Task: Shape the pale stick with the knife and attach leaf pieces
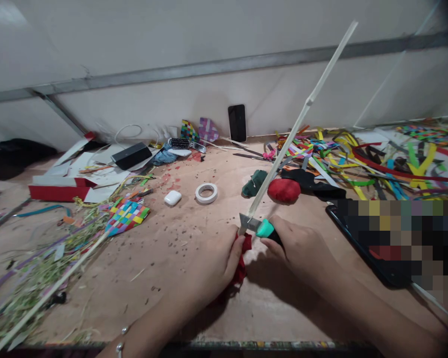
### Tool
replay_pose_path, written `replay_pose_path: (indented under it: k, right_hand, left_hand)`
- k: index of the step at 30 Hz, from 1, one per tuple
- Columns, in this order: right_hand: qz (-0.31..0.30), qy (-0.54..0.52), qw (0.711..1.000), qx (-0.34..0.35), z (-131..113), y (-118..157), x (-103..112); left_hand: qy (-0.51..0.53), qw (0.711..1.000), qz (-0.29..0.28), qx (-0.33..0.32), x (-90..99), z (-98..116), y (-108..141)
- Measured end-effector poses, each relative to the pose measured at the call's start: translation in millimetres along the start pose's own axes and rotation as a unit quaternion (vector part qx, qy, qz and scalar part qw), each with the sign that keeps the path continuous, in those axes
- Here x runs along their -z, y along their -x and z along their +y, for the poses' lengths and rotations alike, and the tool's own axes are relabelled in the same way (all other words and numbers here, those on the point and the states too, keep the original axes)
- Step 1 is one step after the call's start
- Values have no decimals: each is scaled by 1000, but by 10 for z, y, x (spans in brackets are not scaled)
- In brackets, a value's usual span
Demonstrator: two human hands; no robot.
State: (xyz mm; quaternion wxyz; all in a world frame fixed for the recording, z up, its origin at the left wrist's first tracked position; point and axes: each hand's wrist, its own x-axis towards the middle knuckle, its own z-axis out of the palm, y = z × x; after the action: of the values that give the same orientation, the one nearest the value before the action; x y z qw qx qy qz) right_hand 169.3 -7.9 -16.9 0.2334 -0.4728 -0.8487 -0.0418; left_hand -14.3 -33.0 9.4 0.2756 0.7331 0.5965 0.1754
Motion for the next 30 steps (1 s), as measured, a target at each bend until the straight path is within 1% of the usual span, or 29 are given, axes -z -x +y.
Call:
replay_pose_path:
  k: [4,8,12,15,17,20,22,24,26,28,30]
  right_hand:
    - [10,-9,1000,6,-5,-5,18]
    - [-3,1,1000,-4,0,8,18]
    - [-18,0,1000,-22,2,14,10]
    - [-43,-14,998,-36,-3,10,21]
    - [-56,-21,997,-40,-2,11,27]
    - [-58,-13,997,-40,9,21,21]
    - [-54,-4,998,-37,13,31,8]
    - [-55,0,998,-36,11,40,-2]
    - [-59,-1,998,-37,6,43,-5]
    - [-56,2,998,-36,9,38,3]
    - [-50,0,998,-40,27,27,15]
  left_hand:
    - [74,997,-3,-26,19,7,16]
    - [88,996,-6,-14,17,-2,8]
    - [81,997,16,-4,2,-40,-5]
    - [44,998,35,-11,-3,-65,-2]
    - [9,999,32,-14,-3,-65,3]
    - [-60,998,27,-8,-1,-37,10]
    - [-115,993,35,-11,-4,-11,13]
    - [-167,984,50,-18,-17,8,17]
    - [-186,980,72,-20,-36,12,22]
    - [-154,985,77,-16,-51,2,26]
    - [-77,995,63,-11,-45,-13,29]
